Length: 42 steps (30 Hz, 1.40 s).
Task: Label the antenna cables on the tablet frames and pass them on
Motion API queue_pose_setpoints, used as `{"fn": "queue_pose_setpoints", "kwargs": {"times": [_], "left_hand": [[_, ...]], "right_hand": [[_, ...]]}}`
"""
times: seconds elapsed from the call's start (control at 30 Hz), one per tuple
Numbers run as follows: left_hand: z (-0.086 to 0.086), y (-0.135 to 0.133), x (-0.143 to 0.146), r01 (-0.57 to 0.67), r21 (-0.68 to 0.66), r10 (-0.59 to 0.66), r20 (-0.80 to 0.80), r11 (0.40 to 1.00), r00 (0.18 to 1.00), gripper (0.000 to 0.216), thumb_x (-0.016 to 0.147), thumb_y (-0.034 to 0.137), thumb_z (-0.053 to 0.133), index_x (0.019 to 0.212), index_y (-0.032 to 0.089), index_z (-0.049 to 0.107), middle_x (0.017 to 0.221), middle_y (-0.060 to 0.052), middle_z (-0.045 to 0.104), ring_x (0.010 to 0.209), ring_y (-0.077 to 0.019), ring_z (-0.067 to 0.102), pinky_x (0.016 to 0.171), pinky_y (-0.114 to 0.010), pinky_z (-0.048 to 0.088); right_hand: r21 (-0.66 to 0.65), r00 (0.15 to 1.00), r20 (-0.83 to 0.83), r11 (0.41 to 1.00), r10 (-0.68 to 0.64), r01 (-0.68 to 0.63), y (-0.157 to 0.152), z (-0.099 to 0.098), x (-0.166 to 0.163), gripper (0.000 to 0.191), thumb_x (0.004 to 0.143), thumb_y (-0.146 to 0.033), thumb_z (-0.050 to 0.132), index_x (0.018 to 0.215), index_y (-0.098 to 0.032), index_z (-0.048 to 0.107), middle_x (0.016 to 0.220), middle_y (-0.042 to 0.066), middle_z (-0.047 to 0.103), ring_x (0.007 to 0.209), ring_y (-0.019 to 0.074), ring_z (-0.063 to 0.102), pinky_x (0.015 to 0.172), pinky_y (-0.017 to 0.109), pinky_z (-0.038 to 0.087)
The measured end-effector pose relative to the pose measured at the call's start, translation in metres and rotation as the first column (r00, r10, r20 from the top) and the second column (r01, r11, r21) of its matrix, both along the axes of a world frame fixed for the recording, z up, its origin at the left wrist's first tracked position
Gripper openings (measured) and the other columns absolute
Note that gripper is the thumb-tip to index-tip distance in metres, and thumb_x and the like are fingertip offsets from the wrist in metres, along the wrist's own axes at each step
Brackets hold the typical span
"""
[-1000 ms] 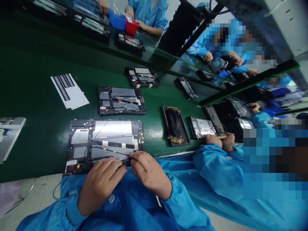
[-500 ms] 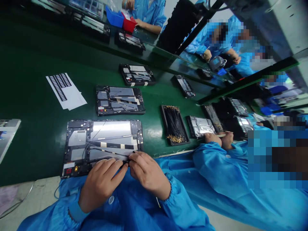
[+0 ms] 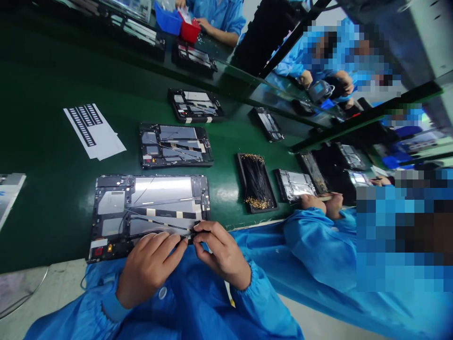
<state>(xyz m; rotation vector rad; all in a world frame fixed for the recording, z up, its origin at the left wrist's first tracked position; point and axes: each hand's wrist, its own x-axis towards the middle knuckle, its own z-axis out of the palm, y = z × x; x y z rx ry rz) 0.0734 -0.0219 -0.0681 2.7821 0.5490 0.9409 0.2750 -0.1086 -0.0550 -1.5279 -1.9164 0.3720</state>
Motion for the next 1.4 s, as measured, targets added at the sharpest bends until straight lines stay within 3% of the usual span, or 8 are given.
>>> {"fn": "queue_pose_setpoints", "kwargs": {"times": [0.37,0.5,0.63,0.77,0.9,1.07,1.23,1.4], "left_hand": [[0.0,-0.004,0.0,-0.007,0.019,0.008,-0.029,1.0,1.0,0.031,0.101,0.012,0.042,0.104,0.017,0.072,0.1,-0.006,0.074,0.092,-0.0232,0.065,0.083,-0.039,0.047],[0.013,0.002,-0.029,-0.147,-0.063,0.141,-0.095,0.987,0.985,0.039,0.099,0.021,0.053,0.137,0.023,0.058,0.139,-0.008,0.061,0.123,-0.0283,0.059,0.103,-0.045,0.047],[0.011,0.016,-0.072,-0.608,-0.335,0.583,-0.184,0.72,0.792,0.08,0.097,0.05,0.05,0.162,0.033,0.008,0.169,-0.003,0.017,0.152,-0.0384,0.022,0.124,-0.064,0.023],[-0.007,0.008,-0.099,-0.637,-0.584,0.575,-0.324,0.503,0.751,0.065,0.1,0.053,0.037,0.16,0.038,0.015,0.164,0.0,0.031,0.15,-0.0368,0.029,0.119,-0.064,0.033],[-0.003,0.005,-0.109,-0.667,-0.496,0.611,-0.3,0.556,0.733,0.065,0.099,0.048,0.042,0.16,0.036,0.022,0.162,-0.003,0.036,0.148,-0.0384,0.032,0.113,-0.065,0.041],[0.019,0.094,-0.079,-0.443,-0.455,0.388,-0.216,0.772,0.896,0.066,0.099,0.051,0.042,0.159,0.027,0.026,0.161,-0.006,0.037,0.148,-0.0303,0.035,0.117,-0.05,0.041],[0.008,0.197,-0.024,-0.414,-0.641,0.29,-0.296,0.646,0.91,0.08,0.094,0.068,0.036,0.154,0.013,0.039,0.16,-0.014,0.035,0.149,-0.0307,0.033,0.121,-0.048,0.032],[-0.01,0.257,-0.01,-0.427,-0.652,0.345,-0.259,0.626,0.902,0.077,0.093,0.07,0.038,0.145,0.016,0.051,0.158,-0.016,0.041,0.149,-0.0335,0.032,0.122,-0.053,0.027]], "right_hand": [[0.128,0.993,0.11,0.99,0.05,-0.064,0.004,-0.009,0.002,0.022,0.092,-0.007,0.06,0.11,-0.018,0.063,0.104,0.01,0.07,0.105,0.0209,0.068,0.095,0.037,0.061],[0.164,0.997,-0.016,0.984,-0.072,0.073,-0.006,-0.02,0.009,0.038,0.095,-0.017,0.058,0.132,-0.021,0.055,0.133,0.015,0.06,0.13,0.0261,0.057,0.109,0.048,0.052],[0.002,0.982,0.029,0.982,-0.188,0.188,-0.012,-0.039,0.014,0.077,0.095,-0.039,0.061,0.159,-0.018,0.024,0.165,0.021,0.02,0.153,0.0387,0.022,0.117,0.067,0.031],[-0.026,0.985,0.137,0.993,-0.107,0.112,-0.017,-0.051,0.01,0.071,0.099,-0.033,0.058,0.16,-0.023,0.024,0.169,0.016,0.008,0.155,0.038,0.016,0.117,0.065,0.031],[-0.018,0.992,0.084,0.996,-0.091,0.093,-0.015,-0.034,0.017,0.074,0.097,-0.036,0.061,0.16,-0.022,0.026,0.168,0.017,0.014,0.153,0.0374,0.022,0.116,0.059,0.036],[-0.028,0.993,-0.029,0.993,-0.116,0.115,0.054,-0.019,0.069,0.074,0.096,-0.036,0.064,0.159,-0.031,0.027,0.169,0.011,0.014,0.154,0.0317,0.022,0.12,0.054,0.03],[-0.112,0.981,-0.167,0.99,-0.103,0.085,0.137,-0.039,0.118,0.071,0.09,-0.045,0.07,0.153,-0.027,0.043,0.165,0.016,0.026,0.151,0.0318,0.03,0.119,0.052,0.033],[-0.095,0.951,-0.225,0.977,-0.21,0.193,0.202,-0.029,0.149,0.055,0.083,-0.05,0.076,0.131,-0.024,0.066,0.158,0.014,0.042,0.146,0.0313,0.04,0.12,0.051,0.033]]}}
